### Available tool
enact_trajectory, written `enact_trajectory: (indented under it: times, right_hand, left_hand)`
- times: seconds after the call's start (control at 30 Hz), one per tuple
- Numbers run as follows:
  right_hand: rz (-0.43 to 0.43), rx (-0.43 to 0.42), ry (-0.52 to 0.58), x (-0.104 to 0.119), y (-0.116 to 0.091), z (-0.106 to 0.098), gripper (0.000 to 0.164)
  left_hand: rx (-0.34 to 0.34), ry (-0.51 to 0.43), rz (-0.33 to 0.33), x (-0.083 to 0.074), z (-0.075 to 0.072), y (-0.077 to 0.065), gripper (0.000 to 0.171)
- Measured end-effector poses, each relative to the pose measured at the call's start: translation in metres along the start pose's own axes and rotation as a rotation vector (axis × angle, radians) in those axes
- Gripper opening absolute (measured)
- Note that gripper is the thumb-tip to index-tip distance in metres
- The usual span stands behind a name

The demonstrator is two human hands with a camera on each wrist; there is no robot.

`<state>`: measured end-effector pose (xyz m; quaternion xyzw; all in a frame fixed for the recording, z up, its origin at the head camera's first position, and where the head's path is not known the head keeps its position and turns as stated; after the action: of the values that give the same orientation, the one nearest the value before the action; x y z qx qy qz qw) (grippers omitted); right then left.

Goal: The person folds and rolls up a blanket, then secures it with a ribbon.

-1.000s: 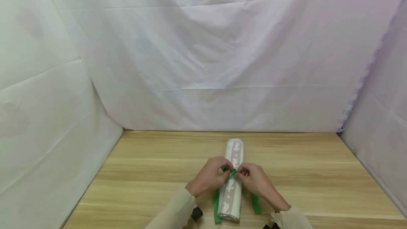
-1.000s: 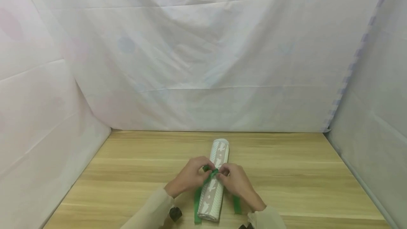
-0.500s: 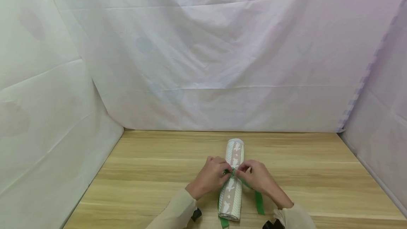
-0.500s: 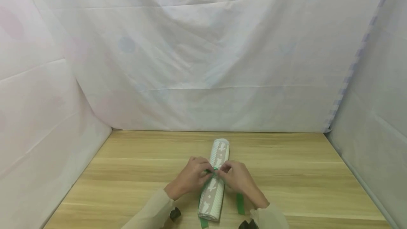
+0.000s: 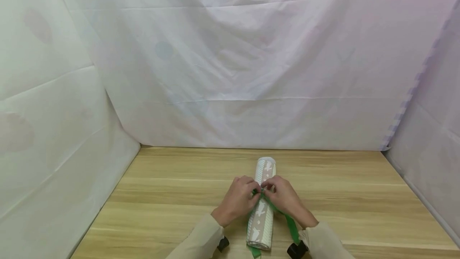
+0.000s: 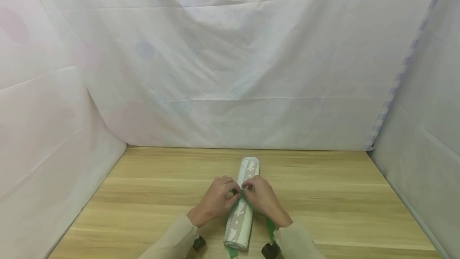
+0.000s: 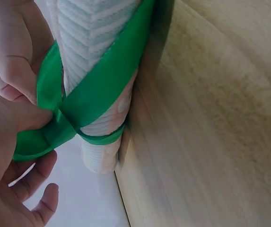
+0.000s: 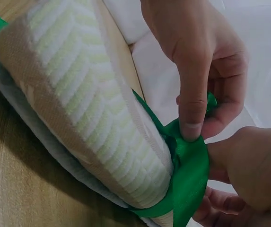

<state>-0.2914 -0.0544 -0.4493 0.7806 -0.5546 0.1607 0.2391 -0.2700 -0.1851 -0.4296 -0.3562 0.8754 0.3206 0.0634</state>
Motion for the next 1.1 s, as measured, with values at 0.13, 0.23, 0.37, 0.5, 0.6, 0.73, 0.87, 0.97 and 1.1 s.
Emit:
enact_trajectory:
  times: [0.13, 0.23, 0.37, 0.5, 0.6, 0.73, 0.87, 0.97, 1.1]
  right_hand:
    - [0.04, -0.018, 0.025, -0.001, -0.001, -0.001, 0.004]
    - [0.078, -0.028, 0.072, -0.002, -0.002, -0.002, 0.001]
    - [0.113, -0.034, 0.152, -0.003, -0.003, -0.002, 0.004]
    - [0.156, -0.045, 0.209, -0.003, -0.005, -0.001, 0.005]
    - [0.173, -0.06, 0.223, -0.002, -0.008, -0.001, 0.004]
    - [0.176, -0.078, 0.237, 0.001, -0.011, -0.001, 0.007]
    - [0.203, -0.086, 0.256, 0.003, -0.013, -0.001, 0.004]
    - [0.233, -0.083, 0.29, 0.003, -0.016, 0.0, 0.002]
    - [0.245, -0.076, 0.326, 0.004, -0.019, 0.002, 0.006]
  left_hand:
    - [-0.028, -0.003, -0.037, 0.002, 0.0, 0.001, 0.005]
    - [-0.06, 0.001, -0.057, 0.003, 0.0, 0.002, 0.006]
    - [-0.106, 0.04, -0.065, 0.003, 0.002, 0.003, 0.01]
    - [-0.13, 0.077, -0.09, 0.002, 0.004, 0.004, 0.013]
    - [-0.142, 0.091, -0.112, 0.002, 0.005, 0.005, 0.015]
    - [-0.151, 0.093, -0.124, 0.002, 0.005, 0.006, 0.018]
    - [-0.146, 0.077, -0.134, 0.002, 0.006, 0.007, 0.021]
    - [-0.136, 0.064, -0.151, 0.002, 0.006, 0.007, 0.022]
    - [-0.127, 0.066, -0.175, 0.002, 0.006, 0.007, 0.025]
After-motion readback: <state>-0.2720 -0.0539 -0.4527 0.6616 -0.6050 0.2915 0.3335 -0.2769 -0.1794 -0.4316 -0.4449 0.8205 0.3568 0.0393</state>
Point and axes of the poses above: each hand's wrist, its own y-axis towards the middle knuckle, its own z-axis out of the palm, x = y × z, the point moved 6 cm from there along y, towards the middle knuckle, and after that the axes turned 11 degrees about -y, right-handed, at the moved point
